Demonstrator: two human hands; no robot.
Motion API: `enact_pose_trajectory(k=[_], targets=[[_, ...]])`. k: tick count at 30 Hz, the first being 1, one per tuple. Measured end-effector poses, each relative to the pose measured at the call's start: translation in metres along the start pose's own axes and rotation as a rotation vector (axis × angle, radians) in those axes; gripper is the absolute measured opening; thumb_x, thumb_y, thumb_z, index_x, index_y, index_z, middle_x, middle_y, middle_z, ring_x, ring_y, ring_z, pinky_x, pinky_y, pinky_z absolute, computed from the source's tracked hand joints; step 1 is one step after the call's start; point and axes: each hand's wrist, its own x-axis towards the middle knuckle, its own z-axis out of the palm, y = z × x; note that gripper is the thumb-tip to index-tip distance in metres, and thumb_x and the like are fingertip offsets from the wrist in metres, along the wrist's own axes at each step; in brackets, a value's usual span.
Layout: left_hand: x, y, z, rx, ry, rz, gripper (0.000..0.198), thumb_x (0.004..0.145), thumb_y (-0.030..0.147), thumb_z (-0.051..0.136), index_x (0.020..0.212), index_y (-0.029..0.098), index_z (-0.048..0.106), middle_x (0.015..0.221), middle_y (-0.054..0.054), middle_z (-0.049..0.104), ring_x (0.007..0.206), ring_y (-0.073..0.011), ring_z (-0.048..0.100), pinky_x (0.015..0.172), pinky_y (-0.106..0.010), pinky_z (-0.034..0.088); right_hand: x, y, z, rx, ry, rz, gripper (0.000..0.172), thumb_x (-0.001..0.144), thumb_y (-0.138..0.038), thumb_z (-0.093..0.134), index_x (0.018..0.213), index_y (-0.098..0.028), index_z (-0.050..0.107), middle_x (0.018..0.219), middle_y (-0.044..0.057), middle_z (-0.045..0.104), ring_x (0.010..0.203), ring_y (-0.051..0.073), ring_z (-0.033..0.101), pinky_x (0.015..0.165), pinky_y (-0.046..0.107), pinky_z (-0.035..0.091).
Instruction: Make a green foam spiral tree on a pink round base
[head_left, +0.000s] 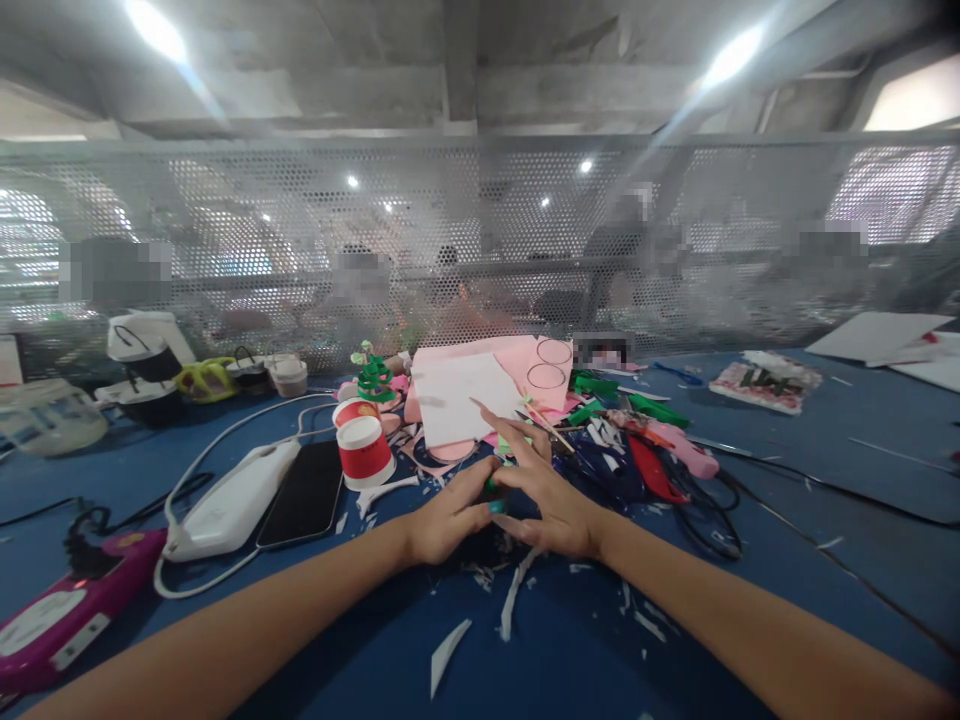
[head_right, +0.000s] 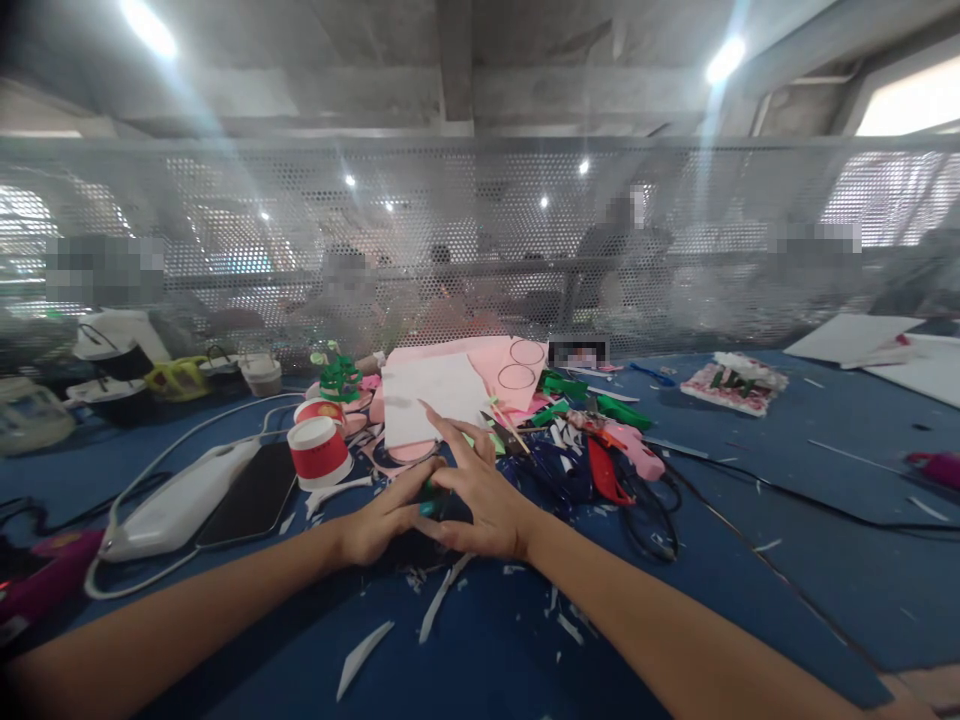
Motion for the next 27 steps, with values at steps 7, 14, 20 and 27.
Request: enact_pose_trajectory(k=[7,14,20,27], targets=[[0.002,0.000,0.011,0.278,0.080,0.119,0.032,0.078,0.027,0.049,0.105,0.015,0.041,0.104,-0.012,0.046,0.098,-0.0239,0.045,0.087,-0.042,0.044,-0.001,-0.004,-0.002,-0.005,-0.001,0.027,0.051,0.084,-0.061,0.037,0.084,-0.015,0.060,0.155,0.007,0.000,0.131,0.033,0.016,0.106,0.052,0.015],[0.002,0.002,0.014,0.407,0.153,0.107,0.030,0.078,0.031,0.049,0.103,0.015,0.043,0.100,-0.012,0.048,0.096,-0.0252,0.046,0.084,-0.045,0.045,-0.001,-0.005,-0.001,-0.025,-0.003,0.052,0.063,0.084,-0.066,0.026,0.096,-0.015,0.061,0.155,0.008,0.001,0.130,0.034,0.016,0.106,0.052,0.015],[0.001,-0.005,0.017,0.531,0.256,0.163,0.049,0.082,0.033,0.048,0.124,0.012,0.034,0.114,-0.018,0.050,0.110,-0.0297,0.047,0.092,-0.051,0.043,-0.001,-0.007,0.005,-0.002,0.031,0.092,0.068,0.085,-0.067,0.019,0.098,-0.015,0.061,0.155,0.008,-0.001,0.133,0.033,0.013,0.107,0.052,0.014],[0.002,-0.009,0.023,0.726,0.407,0.283,0.049,0.087,0.025,0.045,0.130,0.009,0.028,0.116,-0.021,0.053,0.112,-0.0301,0.050,0.093,-0.050,0.044,-0.001,-0.007,0.014,0.180,0.103,0.185,0.067,0.089,-0.063,0.016,0.108,-0.020,0.063,0.151,0.004,0.021,0.138,0.026,0.008,0.112,0.046,0.009]])
